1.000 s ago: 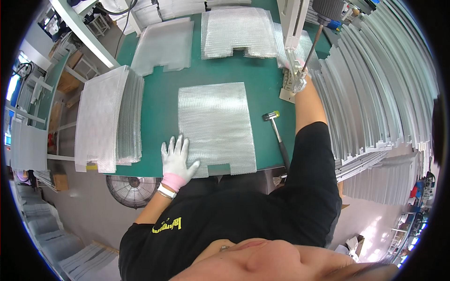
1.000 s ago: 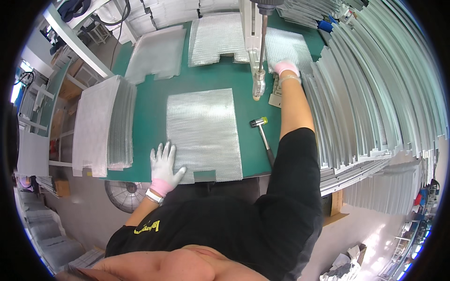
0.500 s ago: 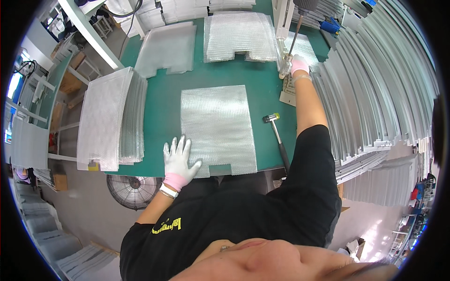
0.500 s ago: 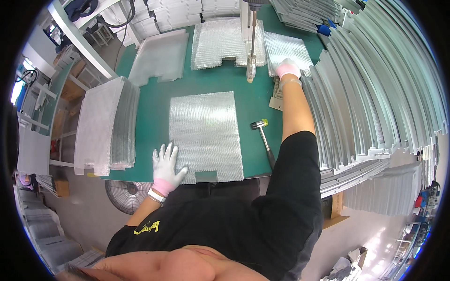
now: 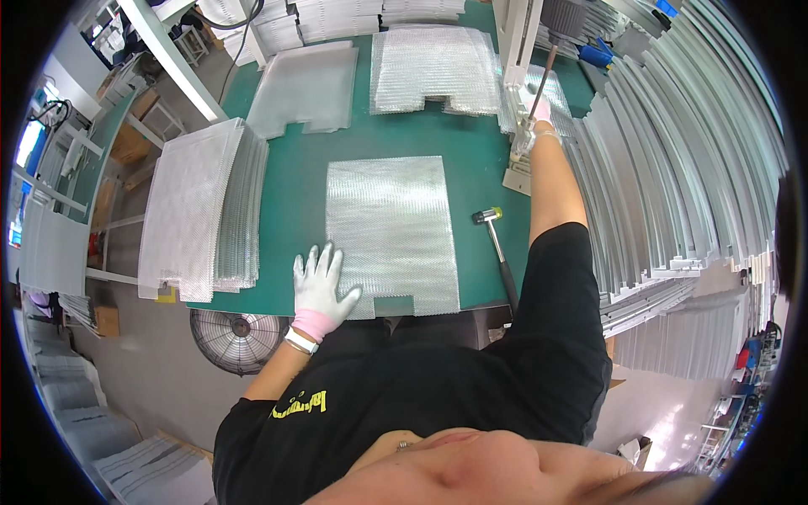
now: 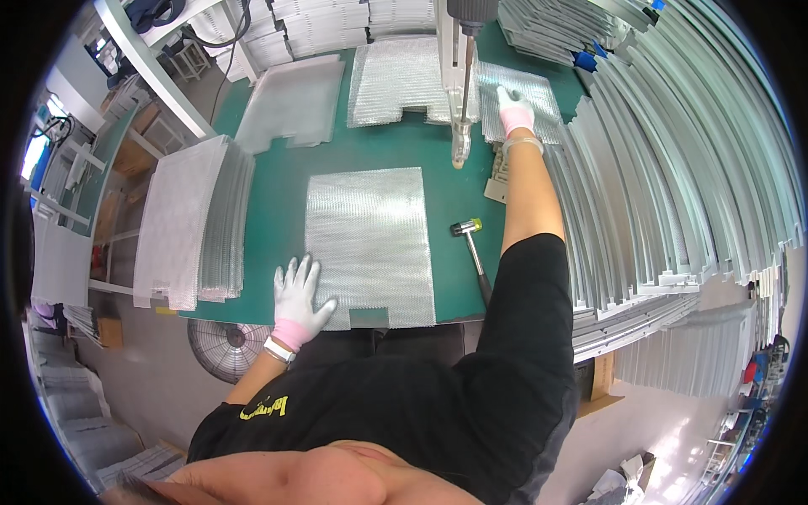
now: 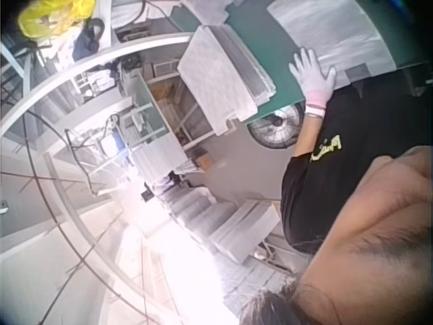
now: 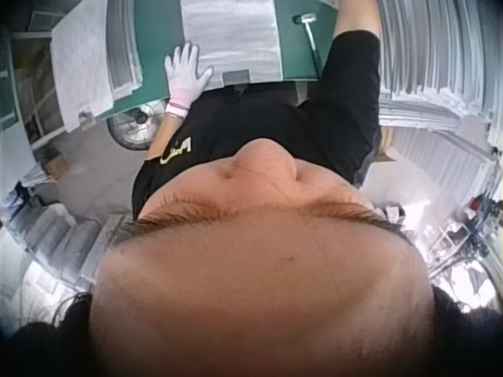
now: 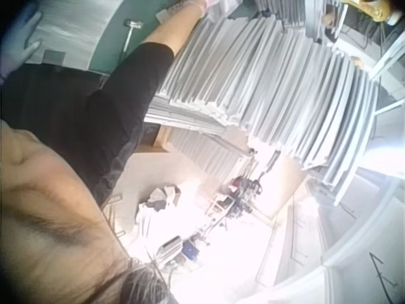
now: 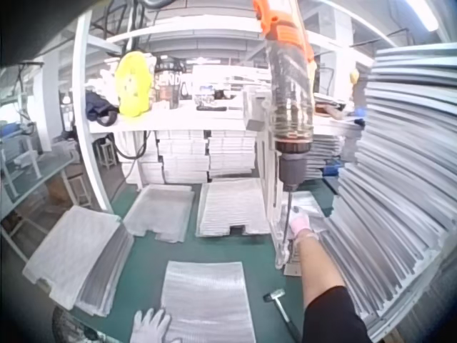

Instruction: The person assembles metal frames by placing a mesh sheet into a frame, securing it with a power drill, and then using a hammer to tap the frame edges. The person repeats this process for multiple units, stacking the finished frames on the table.

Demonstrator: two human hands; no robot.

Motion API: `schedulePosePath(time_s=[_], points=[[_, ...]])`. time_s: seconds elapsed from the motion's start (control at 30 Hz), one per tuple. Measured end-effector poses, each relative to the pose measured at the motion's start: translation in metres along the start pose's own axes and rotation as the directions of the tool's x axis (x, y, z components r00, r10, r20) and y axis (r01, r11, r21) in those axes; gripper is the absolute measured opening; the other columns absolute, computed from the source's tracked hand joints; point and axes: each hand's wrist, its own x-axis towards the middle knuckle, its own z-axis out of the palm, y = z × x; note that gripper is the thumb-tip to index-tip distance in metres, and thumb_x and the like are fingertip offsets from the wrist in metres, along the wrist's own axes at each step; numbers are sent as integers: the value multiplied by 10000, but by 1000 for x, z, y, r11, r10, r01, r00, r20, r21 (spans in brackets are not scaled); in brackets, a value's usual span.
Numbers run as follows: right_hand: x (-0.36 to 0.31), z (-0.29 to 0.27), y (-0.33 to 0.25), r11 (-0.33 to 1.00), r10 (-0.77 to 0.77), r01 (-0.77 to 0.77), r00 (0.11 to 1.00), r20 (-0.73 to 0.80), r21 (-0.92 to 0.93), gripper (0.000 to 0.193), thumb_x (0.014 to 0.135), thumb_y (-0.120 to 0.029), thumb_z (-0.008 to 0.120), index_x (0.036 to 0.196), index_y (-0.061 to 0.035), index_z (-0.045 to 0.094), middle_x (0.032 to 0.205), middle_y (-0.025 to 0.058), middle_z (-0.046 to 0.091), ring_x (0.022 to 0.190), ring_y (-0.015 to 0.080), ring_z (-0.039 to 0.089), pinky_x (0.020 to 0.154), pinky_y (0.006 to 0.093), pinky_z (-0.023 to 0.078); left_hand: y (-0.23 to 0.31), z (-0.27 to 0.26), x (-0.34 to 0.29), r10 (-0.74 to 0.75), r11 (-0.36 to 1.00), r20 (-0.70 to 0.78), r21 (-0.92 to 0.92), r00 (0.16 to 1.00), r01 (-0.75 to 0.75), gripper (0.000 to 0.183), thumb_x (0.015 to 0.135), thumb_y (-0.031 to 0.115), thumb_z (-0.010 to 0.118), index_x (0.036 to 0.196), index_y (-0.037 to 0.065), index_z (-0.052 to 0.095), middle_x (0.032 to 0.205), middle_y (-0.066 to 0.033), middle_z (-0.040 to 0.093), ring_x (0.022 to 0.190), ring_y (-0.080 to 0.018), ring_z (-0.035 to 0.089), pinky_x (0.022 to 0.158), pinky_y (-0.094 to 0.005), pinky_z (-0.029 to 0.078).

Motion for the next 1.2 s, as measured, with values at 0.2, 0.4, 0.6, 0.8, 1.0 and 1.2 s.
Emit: schedulePosePath(time_s=[0.2, 0.4, 0.6, 0.8, 1.0, 1.2], points=[[-2, -19, -45, 236, -145, 327, 943, -300, 915, 740, 804, 40, 792, 1463, 16, 456, 1249, 113, 615, 1111, 193, 600, 998, 350, 474, -1, 0, -3, -9, 1000, 6, -10, 1000, 9, 829, 847, 490, 649, 1498, 30, 421, 1575, -202, 365, 1477, -419, 290, 1227, -595, 138], [-62, -68, -83, 4, -214, 204, 956, -199, 979, 410, 922, 17, 654, 1323, -21, 575, 1066, 107, 692, 971, 184, 671, 908, 370, 524, -2, -1, -1, 12, 1000, 18, -26, 1000, -12, 838, 852, 515, 637, 1512, 51, 412, 1585, -190, 358, 1488, -410, 278, 1230, -595, 129], [-209, -57, -103, -5, -393, 9, 920, -10, 1000, 406, 902, 76, 637, 1300, 12, 594, 1145, 107, 665, 980, 178, 653, 873, 298, 541, -24, 6, 4, 32, 975, 74, -223, 997, -15, 869, 793, 412, 722, 1526, 75, 400, 1620, -172, 307, 1516, -402, 226, 1243, -574, 83], [-387, -54, -55, 497, -697, 257, 687, 204, 829, 345, 807, 15, 691, 1150, -28, 695, 1129, 87, 655, 1012, 173, 629, 882, 317, 522, 11, -30, 0, -14, 827, -82, -562, 997, -34, 874, 783, 312, 773, 1524, 49, 391, 1590, -195, 320, 1488, -359, 301, 1224, -540, 192], [-482, -71, -52, 721, -669, 251, 495, 554, 646, 372, 870, -73, 666, 1241, -77, 699, 1319, 182, 591, 1143, 311, 625, 1005, 375, 487, 49, -31, -24, -389, -260, -192, -915, 901, -307, 508, 987, 55, 612, 1462, -9, 442, 1404, -136, 554, 1268, -232, 560, 1087, -369, 449], [-467, -159, -48, 784, -567, 184, -179, 804, 593, 366, 904, -132, 658, 1254, -32, 693, 1429, 254, 539, 1170, 336, 641, 994, 394, 509, 10, -62, -10, -411, 90, -325, -944, 852, -317, 479, 1004, 32, 554, 1455, -48, 417, 1271, -111, 624, 1108, -151, 610, 953, -263, 495]])
